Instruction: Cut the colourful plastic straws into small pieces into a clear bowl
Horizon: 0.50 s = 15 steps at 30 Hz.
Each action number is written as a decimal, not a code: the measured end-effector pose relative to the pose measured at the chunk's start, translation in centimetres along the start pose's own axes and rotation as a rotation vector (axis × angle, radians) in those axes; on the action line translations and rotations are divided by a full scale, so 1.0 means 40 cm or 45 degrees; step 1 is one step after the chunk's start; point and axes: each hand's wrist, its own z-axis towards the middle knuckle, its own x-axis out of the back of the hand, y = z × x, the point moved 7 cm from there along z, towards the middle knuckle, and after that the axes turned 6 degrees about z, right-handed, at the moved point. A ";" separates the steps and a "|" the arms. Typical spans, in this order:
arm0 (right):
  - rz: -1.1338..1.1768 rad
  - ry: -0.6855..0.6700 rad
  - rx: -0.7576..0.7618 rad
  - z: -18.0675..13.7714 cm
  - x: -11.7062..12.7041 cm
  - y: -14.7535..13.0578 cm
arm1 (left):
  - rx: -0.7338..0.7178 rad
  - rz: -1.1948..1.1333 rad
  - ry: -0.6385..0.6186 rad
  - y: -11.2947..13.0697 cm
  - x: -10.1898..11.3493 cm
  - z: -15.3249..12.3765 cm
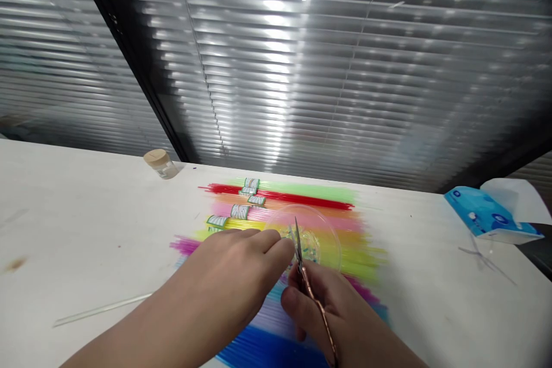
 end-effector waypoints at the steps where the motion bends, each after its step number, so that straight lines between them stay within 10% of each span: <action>1: 0.000 0.000 -0.007 0.001 -0.001 0.001 | -0.005 0.001 0.007 0.000 0.000 0.000; 15: -0.082 0.034 -0.002 0.005 0.006 0.007 | 0.099 0.168 -0.057 -0.022 0.001 0.001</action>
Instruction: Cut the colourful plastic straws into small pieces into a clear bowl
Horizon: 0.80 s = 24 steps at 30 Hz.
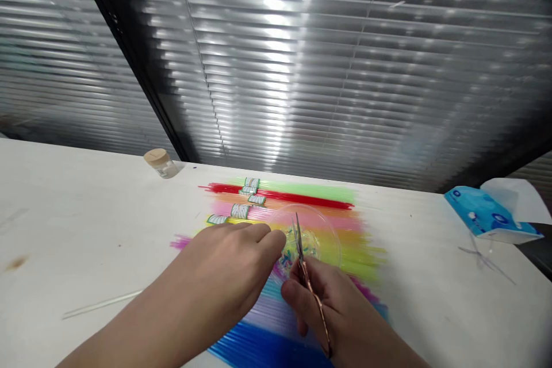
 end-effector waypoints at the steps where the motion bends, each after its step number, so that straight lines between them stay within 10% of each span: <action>1: -0.001 -0.003 -0.002 0.000 0.000 0.000 | -0.004 0.022 -0.017 0.000 -0.002 0.001; 24: 0.040 -0.034 0.041 -0.010 -0.002 -0.015 | -0.026 0.066 -0.034 0.004 -0.004 0.006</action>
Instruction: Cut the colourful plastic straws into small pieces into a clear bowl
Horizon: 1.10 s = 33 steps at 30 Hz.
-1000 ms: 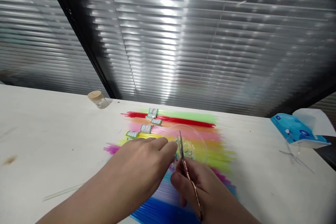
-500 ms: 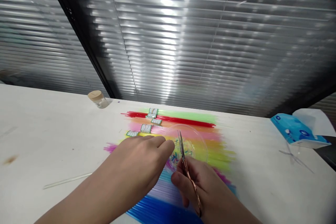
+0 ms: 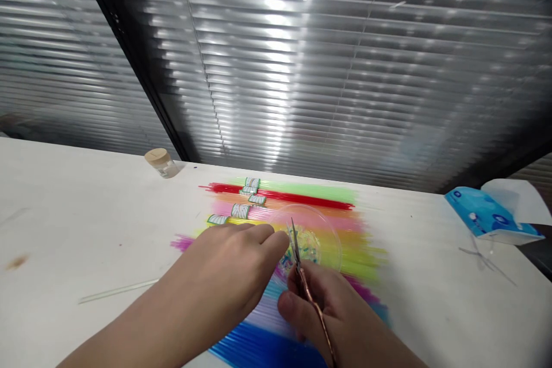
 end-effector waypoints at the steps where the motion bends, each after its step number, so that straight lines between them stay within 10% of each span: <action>1: 0.000 -0.004 0.006 0.000 -0.001 -0.001 | -0.015 -0.017 0.015 0.002 0.000 -0.001; 33: 0.006 0.045 -0.063 0.000 0.012 0.016 | 0.046 -0.045 0.020 -0.013 0.009 -0.009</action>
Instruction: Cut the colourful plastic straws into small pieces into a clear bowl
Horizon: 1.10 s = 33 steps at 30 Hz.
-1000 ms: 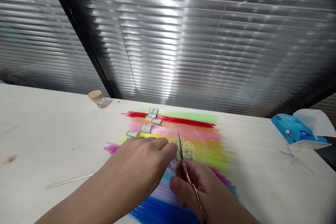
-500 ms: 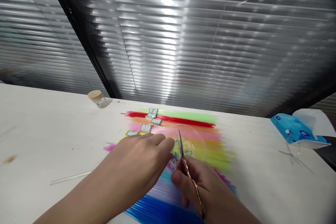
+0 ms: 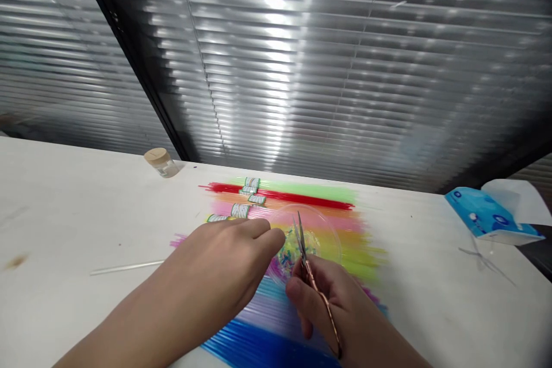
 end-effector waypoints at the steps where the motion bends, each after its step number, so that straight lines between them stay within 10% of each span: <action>1: 0.004 -0.002 -0.005 0.000 0.000 0.001 | -0.004 -0.004 0.006 0.001 0.002 -0.001; 33: 0.020 -0.003 -0.013 0.002 -0.002 0.004 | 0.023 0.032 0.007 -0.005 -0.001 0.007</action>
